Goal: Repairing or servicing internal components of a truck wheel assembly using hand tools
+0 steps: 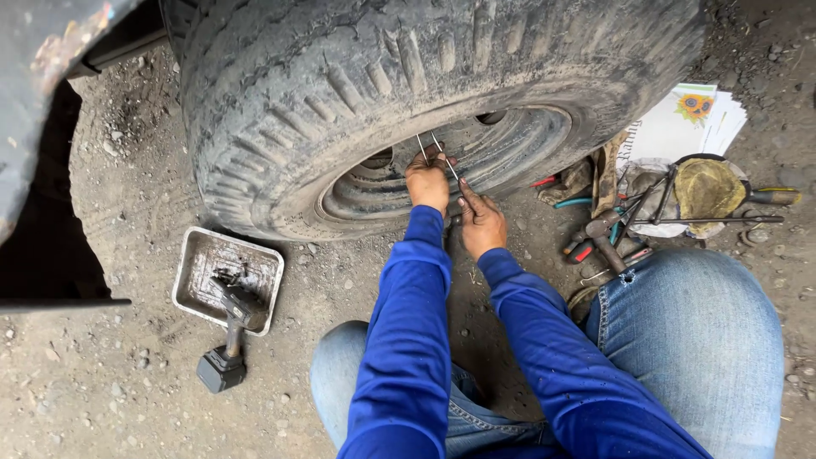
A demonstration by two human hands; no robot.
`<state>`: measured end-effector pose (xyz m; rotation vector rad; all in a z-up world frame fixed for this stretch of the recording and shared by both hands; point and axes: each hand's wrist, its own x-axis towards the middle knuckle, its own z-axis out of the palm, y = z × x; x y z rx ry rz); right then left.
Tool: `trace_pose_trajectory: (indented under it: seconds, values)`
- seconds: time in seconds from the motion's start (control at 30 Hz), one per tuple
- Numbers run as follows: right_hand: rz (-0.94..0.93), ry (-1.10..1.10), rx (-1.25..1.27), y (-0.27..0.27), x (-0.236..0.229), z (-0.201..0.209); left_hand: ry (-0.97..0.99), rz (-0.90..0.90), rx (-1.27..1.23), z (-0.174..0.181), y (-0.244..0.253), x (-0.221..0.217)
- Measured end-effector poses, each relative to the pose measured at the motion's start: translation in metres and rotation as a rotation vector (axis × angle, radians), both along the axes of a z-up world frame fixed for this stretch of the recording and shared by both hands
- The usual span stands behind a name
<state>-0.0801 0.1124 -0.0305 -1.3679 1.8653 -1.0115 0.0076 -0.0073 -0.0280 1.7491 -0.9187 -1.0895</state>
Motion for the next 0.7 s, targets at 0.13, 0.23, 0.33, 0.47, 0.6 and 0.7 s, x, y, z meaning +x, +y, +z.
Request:
trace_pose_trajectory:
  seconds: [0.13, 0.23, 0.33, 0.47, 0.6, 0.7]
  values:
    - [-0.014, -0.442, -0.042, 0.005, 0.028, 0.012, -0.078, 0.016, 0.063, 0.019, 0.007, 0.01]
    - [0.04, -0.48, -0.059, 0.009, 0.03, 0.037, 0.047, 0.092, 0.006, 0.008, 0.003, 0.018]
    - [0.026, -0.523, 0.053, 0.006, 0.031, 0.045, 0.136, 0.104, -0.015, 0.021, 0.002, 0.019]
    - [0.035, -0.561, 0.07, 0.0, 0.033, 0.032, 0.124, 0.106, -0.02, 0.01, -0.007, 0.022]
    - [0.028, -0.567, 0.078, 0.002, 0.033, 0.042, 0.053, 0.097, 0.008, -0.021, -0.022, 0.023]
    - [0.032, -0.581, 0.098, 0.003, 0.032, 0.04, 0.133, 0.117, -0.022, -0.008, -0.018, 0.022]
